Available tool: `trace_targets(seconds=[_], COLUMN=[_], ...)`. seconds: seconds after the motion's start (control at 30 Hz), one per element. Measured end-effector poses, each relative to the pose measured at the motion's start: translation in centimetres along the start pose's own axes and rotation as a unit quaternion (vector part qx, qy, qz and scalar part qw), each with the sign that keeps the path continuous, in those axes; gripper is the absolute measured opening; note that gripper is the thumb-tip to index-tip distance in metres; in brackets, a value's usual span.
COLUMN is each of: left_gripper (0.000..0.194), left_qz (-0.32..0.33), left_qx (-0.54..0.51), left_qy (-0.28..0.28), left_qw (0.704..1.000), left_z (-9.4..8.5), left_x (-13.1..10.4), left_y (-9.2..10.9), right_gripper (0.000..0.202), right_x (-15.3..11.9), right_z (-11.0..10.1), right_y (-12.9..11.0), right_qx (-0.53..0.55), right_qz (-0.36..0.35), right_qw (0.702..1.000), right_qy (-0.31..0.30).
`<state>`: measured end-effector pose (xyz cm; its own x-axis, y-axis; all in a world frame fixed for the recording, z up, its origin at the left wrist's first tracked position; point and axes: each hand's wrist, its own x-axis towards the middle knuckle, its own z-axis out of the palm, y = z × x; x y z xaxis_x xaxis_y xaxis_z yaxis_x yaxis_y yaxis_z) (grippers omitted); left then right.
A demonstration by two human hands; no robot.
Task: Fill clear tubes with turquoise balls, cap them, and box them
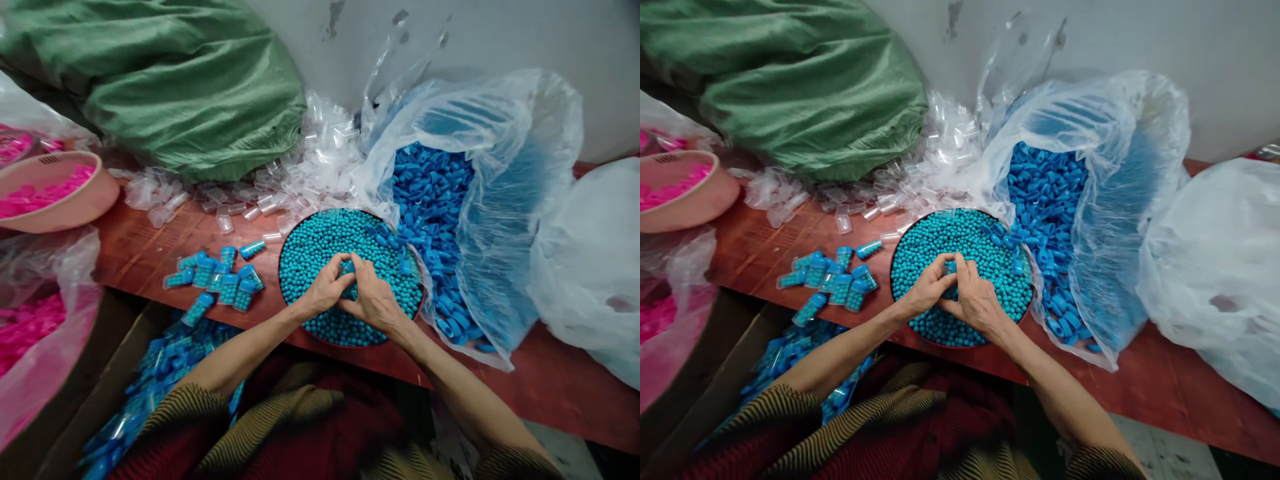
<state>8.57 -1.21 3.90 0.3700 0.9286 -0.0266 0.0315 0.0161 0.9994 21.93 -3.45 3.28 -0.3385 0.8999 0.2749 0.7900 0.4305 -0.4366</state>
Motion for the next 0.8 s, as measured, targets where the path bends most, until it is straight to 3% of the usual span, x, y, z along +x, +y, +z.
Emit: trace_targets(seconds=[0.23, 0.37, 0.47, 0.57, 0.67, 0.73, 0.8], left_gripper=[0.018, 0.016, 0.024, 0.030, 0.033, 0.038, 0.044], left_qz=[-0.019, 0.010, 0.032, 0.027, -0.034, -0.092, -0.118], left_qx=[-0.013, 0.116, 0.238, 0.359, 0.489, 0.568, 0.620], left_qy=[0.048, 0.076, 0.121, 0.233, 0.342, 0.375, 0.369], left_qw=[0.999, 0.990, 0.963, 0.903, 0.802, 0.726, 0.682], left_z=[0.9, 0.6, -1.8, -6.4, -11.2, -13.4, -14.3], left_x=[-0.2, -0.8, -1.9, -3.5, -5.1, -5.5, -5.2], left_y=[-0.5, -0.5, 0.0, 0.5, 0.2, -0.4, -1.3], right_gripper=[0.072, 0.076, 0.077, 0.074, 0.063, 0.057, 0.052], right_x=[-0.4, -0.3, -0.1, -0.3, -0.7, -1.0, -1.0], right_z=[2.0, 2.0, 0.9, 0.2, 0.6, 1.2, 1.9], right_y=[0.1, -0.6, -0.8, 0.2, 1.5, 2.0, 2.0], right_qx=[-0.009, -0.023, -0.025, -0.012, -0.007, -0.022, -0.039], right_qz=[-0.034, -0.008, -0.042, -0.025, 0.020, 0.018, 0.003], right_qw=[0.995, 0.999, 0.999, 1.000, 0.999, 0.999, 0.998], right_qy=[0.094, 0.035, -0.022, 0.005, 0.034, 0.039, 0.043])
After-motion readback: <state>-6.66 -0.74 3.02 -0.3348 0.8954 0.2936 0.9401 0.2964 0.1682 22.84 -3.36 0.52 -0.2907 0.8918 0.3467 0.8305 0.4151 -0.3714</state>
